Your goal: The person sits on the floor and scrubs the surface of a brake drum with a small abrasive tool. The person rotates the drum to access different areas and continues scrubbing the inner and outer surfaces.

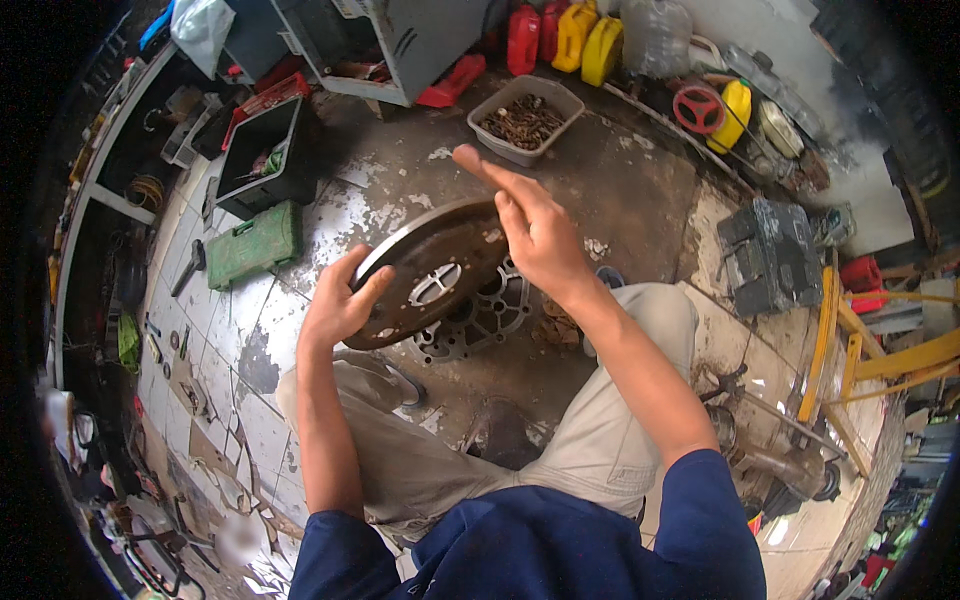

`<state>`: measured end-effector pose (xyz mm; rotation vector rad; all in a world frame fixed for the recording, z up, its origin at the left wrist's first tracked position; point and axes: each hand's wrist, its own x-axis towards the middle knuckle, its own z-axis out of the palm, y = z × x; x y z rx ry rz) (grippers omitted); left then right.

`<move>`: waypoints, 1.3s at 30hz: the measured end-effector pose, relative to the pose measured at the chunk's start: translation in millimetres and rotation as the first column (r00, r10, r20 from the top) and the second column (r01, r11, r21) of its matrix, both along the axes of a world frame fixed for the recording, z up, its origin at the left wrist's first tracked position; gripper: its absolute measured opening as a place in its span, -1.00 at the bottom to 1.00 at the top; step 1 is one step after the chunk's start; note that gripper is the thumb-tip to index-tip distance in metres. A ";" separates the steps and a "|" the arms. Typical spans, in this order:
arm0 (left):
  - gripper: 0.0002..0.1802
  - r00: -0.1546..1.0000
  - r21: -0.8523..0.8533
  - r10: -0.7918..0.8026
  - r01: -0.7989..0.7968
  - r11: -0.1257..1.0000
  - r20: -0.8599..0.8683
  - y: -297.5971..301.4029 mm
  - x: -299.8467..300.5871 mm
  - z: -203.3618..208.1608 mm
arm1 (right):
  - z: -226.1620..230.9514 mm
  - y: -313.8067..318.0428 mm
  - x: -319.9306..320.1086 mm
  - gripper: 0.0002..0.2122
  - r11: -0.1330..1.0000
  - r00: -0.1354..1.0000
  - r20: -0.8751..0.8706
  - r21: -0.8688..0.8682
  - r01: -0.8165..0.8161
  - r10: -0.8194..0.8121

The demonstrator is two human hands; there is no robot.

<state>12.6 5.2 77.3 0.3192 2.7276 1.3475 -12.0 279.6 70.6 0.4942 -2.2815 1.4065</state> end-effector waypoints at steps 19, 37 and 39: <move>-0.64 0.997 0.194 -0.080 0.075 0.978 0.017 -18.4 -7.6 -15.3 | -3.3 -29.4 -8.6 -0.66 0.972 0.997 -0.058 0.232 -0.043 0.058; -0.37 0.912 0.387 -0.257 0.123 0.914 0.318 -18.6 -6.5 -17.8 | -16.0 -23.5 -12.1 -0.76 0.997 0.995 -0.088 0.066 -0.040 0.046; -0.36 0.912 0.380 -0.241 0.104 0.919 0.333 -20.2 -6.2 -22.0 | -20.4 -19.8 -18.9 -0.75 0.996 0.994 -0.089 0.065 -0.059 0.065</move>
